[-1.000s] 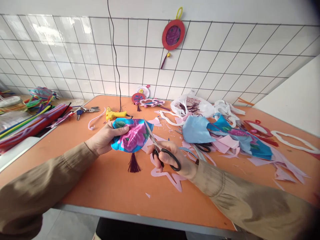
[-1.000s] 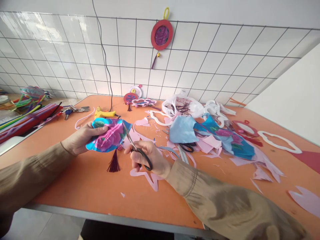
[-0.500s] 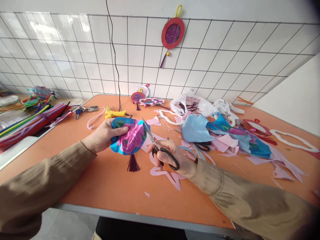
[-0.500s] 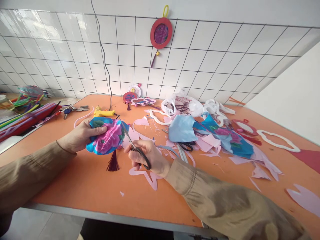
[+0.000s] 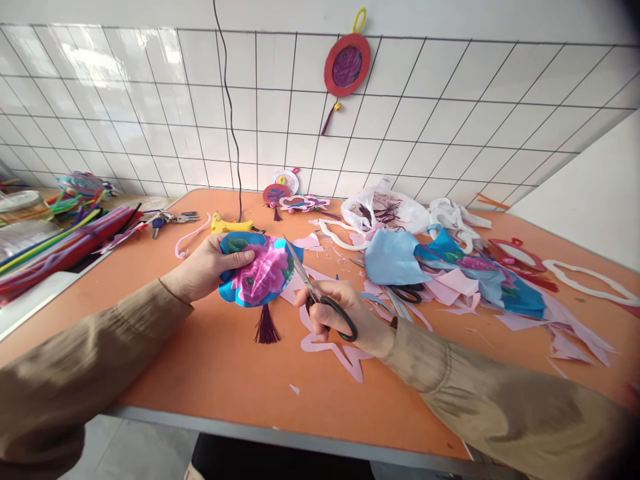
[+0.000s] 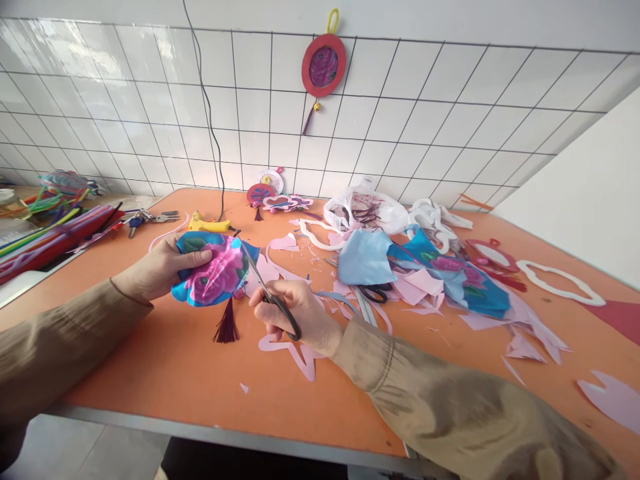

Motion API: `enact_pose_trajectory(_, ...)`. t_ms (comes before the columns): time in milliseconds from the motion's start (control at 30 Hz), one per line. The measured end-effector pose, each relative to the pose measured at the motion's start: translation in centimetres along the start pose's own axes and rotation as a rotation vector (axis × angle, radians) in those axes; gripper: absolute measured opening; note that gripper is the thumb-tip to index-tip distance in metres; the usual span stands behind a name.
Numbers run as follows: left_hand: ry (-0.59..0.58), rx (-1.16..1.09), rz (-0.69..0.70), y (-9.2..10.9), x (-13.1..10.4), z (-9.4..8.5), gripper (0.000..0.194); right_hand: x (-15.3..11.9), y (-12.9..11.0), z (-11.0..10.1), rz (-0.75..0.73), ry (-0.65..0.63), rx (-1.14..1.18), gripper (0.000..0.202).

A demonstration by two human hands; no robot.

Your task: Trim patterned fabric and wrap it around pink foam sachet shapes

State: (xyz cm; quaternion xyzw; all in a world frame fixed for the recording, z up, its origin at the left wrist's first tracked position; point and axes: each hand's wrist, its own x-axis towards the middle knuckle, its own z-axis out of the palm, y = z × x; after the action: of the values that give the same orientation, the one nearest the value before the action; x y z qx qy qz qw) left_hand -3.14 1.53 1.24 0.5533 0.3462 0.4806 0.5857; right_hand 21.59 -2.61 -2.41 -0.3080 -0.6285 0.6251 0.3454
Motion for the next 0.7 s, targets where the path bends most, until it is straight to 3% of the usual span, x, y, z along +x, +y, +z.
enact_pose_trajectory(700,0.077,-0.047,-0.083,0.52,0.05,-0.87,0.024,0.13,-0.27,0.24,0.010,0.012,-0.029,0.041)
